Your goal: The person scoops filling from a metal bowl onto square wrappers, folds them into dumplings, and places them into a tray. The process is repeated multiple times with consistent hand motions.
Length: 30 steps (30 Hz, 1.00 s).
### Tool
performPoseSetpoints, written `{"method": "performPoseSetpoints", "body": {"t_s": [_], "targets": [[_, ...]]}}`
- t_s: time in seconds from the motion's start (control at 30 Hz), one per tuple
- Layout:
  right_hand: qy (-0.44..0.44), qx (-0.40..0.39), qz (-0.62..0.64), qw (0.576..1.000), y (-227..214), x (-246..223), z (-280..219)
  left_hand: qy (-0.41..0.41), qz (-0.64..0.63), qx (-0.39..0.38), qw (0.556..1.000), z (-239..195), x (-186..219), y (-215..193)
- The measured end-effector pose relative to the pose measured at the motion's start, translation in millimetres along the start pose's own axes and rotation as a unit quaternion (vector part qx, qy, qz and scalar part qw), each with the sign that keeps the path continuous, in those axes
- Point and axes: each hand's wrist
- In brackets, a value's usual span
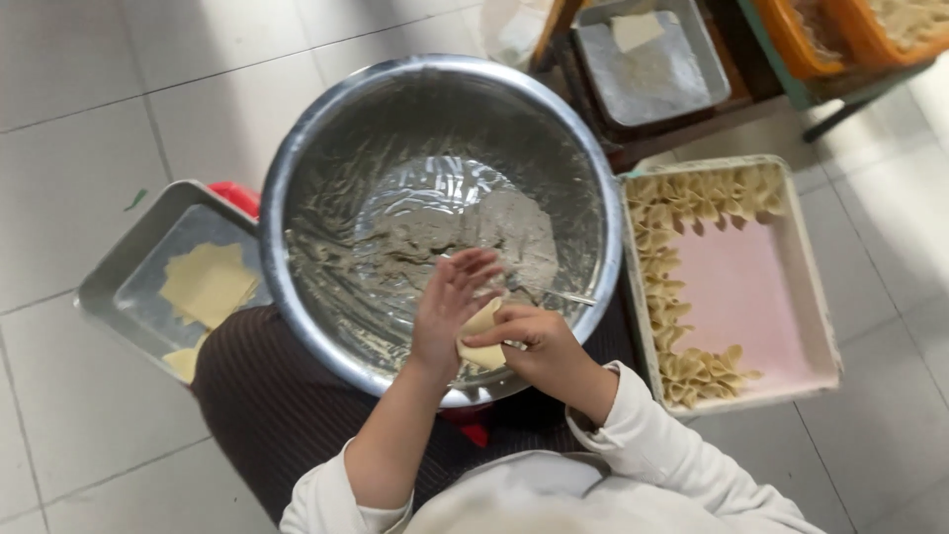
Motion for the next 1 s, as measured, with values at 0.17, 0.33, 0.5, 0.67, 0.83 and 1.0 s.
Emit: {"method": "performPoseSetpoints", "body": {"t_s": [0.17, 0.33, 0.5, 0.67, 0.83, 1.0], "targets": [[0.015, 0.008, 0.022, 1.000, -8, 4, -16, 0.011, 0.057, -0.010, 0.998, 5, -18, -1], [0.032, 0.031, 0.032, 0.998, -73, -20, -33, -0.017, 0.091, -0.017, 0.996, 0, -18, 3], [0.154, 0.284, -0.263, 0.909, -194, -1, -85, 0.033, 0.051, 0.092, 0.994, -6, 23, 13], [0.324, 0.271, -0.400, 0.813, -278, 89, -187, 0.043, 0.040, 0.126, 0.990, -1, 26, -2], [0.448, 0.156, -0.374, 0.797, -262, 88, -208, 0.052, 0.033, 0.157, 0.986, -1, 32, -8], [0.483, 0.183, -0.307, 0.799, -243, 71, -202, 0.073, -0.004, 0.194, 0.978, -2, 39, -11]]}}
Point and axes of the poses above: each hand's wrist, its own z-axis towards the middle knuckle, its own y-axis out of the palm, x = y × z, and after that the axes turned 1 degree about x, right-handed
